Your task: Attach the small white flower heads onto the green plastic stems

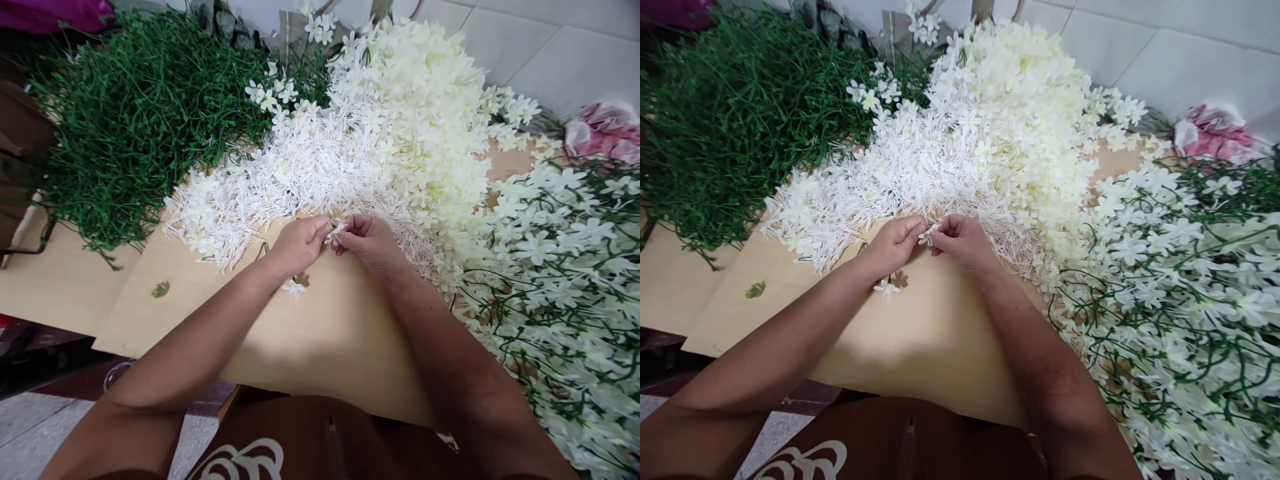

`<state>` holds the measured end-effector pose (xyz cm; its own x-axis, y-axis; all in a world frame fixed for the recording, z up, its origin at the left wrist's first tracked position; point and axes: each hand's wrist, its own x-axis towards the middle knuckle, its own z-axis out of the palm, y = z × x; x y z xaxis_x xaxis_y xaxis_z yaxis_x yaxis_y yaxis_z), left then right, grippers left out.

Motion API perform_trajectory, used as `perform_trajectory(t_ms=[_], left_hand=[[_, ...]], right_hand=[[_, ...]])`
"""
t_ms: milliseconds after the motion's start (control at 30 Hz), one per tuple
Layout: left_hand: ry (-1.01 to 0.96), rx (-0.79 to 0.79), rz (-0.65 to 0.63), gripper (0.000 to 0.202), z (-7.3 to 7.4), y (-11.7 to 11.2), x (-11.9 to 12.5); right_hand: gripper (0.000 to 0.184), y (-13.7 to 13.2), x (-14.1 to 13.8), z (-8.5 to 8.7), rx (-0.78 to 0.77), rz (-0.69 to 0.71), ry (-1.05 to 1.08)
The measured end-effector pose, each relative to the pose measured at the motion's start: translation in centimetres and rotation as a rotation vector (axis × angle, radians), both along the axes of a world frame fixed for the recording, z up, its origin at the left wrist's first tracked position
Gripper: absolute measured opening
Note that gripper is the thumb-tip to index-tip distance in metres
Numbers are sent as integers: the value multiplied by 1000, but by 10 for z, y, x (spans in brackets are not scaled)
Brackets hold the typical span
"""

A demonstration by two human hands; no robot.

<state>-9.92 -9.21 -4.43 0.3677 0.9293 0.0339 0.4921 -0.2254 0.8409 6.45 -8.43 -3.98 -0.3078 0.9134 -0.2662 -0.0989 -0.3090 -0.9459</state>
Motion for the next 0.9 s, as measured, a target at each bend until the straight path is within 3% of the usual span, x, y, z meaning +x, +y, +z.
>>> perform_trajectory(t_ms=[233, 500, 733, 900], left_hand=[[-102, -98, -104, 39, 5, 1, -8], [-185, -130, -110, 35, 8, 0, -4], [-24, -54, -94, 34, 3, -1, 1], [61, -3, -6, 30, 0, -3, 4]], right_hand=[[39, 5, 12, 4, -86, 115, 80], [36, 6, 13, 6, -139, 107, 90], [33, 4, 5, 5, -91, 9, 32], [30, 2, 1, 3, -54, -31, -8]])
